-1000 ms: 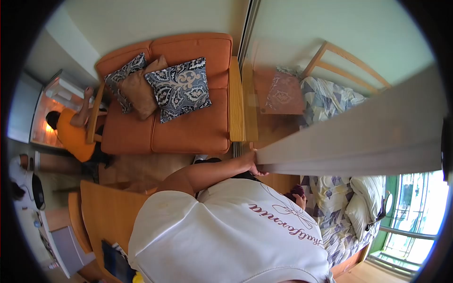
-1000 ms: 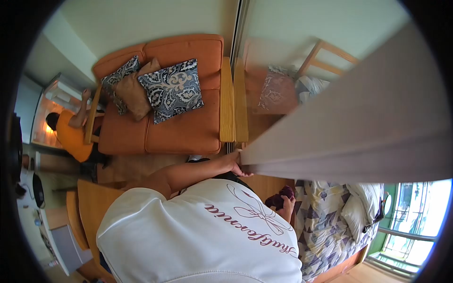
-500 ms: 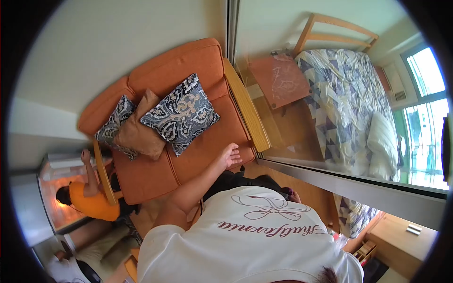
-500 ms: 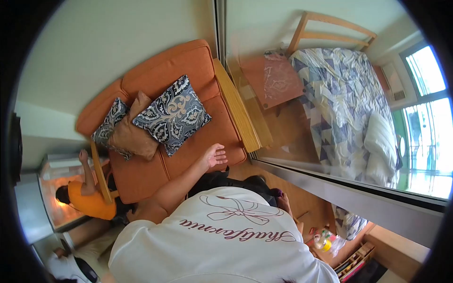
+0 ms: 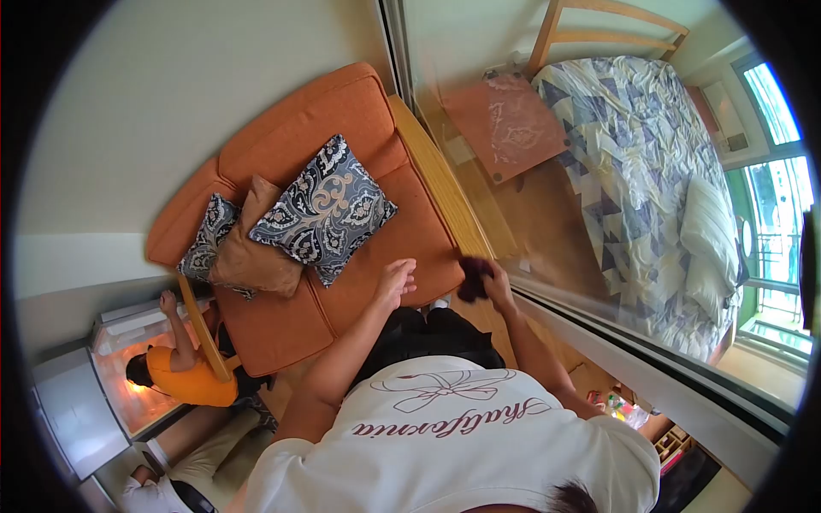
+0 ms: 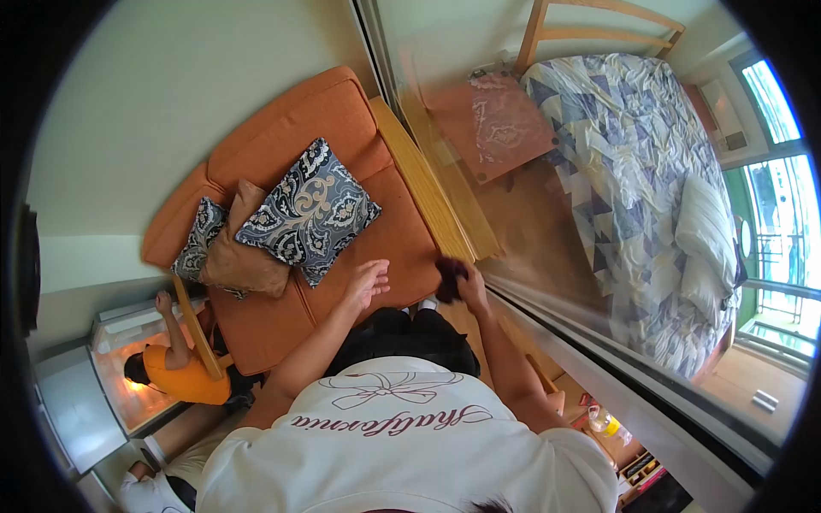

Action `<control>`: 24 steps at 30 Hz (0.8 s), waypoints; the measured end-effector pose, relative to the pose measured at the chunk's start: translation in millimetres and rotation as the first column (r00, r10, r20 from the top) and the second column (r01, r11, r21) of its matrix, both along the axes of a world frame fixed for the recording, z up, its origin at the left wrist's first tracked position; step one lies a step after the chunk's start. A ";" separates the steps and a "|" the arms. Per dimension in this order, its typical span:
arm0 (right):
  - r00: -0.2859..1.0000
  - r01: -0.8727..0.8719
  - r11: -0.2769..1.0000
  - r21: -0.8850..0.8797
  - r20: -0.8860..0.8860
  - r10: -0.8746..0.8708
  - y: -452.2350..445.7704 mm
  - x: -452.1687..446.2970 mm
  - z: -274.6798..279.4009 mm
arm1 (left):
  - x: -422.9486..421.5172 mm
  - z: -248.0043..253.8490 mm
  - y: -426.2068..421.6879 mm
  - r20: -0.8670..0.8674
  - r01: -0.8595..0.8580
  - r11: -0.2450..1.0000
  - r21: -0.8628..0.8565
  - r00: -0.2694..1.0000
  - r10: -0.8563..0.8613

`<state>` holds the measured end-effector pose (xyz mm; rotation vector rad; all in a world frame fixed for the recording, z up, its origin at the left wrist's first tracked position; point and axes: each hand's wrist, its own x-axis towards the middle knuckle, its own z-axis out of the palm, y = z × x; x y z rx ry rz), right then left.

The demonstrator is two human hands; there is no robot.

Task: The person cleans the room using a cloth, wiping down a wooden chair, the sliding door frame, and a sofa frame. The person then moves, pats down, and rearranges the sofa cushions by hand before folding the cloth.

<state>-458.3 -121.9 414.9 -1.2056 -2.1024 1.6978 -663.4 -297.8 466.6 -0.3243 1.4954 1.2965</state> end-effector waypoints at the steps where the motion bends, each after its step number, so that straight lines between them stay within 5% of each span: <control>1: 0.994 0.105 0.991 -0.079 -0.012 -0.106 4.2 -29.5 21.9 | -4.4 5.5 5.3 -0.114 0.070 0.997 0.039 0.991 -0.065; 3: 0.992 0.081 0.995 -0.052 -0.094 -0.085 20.5 -64.3 21.7 | -23.8 10.4 18.9 -0.214 0.145 0.989 0.004 0.967 -0.141; 5: 1.000 0.011 0.947 0.320 0.000 -0.011 31.8 -92.4 25.1 | -46.2 6.1 30.7 -0.313 0.214 0.976 -0.036 0.925 -0.215; 7: 0.999 -0.033 0.921 0.389 0.045 0.017 36.3 -103.1 -4.4 | -82.1 -6.3 39.3 -0.597 0.311 0.946 -0.096 0.742 -0.305; 9: 0.897 -0.316 0.804 0.504 0.434 0.080 23.6 -101.5 -35.2 | -127.0 6.6 51.2 -0.677 0.382 0.907 -0.179 0.621 -0.395; 11: 0.906 -0.322 0.773 0.547 0.416 0.083 17.2 -86.1 -106.2 | -180.5 3.2 66.5 -0.731 0.461 0.846 -0.270 0.473 -0.491; 13: 0.912 -0.316 0.722 0.616 0.407 0.053 5.9 -98.4 -119.7 | -239.1 -10.7 78.6 -0.890 0.429 0.797 -0.425 -0.037 -0.454; 15: 0.935 -0.266 0.777 0.571 0.348 0.064 9.2 -127.0 -120.4 | -298.2 -17.5 105.0 -0.891 0.388 0.802 -0.455 -0.199 -0.409; 17: 0.941 -0.283 0.760 0.585 0.323 0.101 23.5 -163.2 -130.1 | -356.5 -35.1 138.0 -0.802 0.251 0.825 -0.506 -0.491 -0.342; 24: 0.999 -0.050 0.843 0.535 0.010 0.052 99.0 -337.7 -142.9 | -459.5 -34.1 232.0 -0.549 0.132 0.621 -0.773 -0.629 -0.550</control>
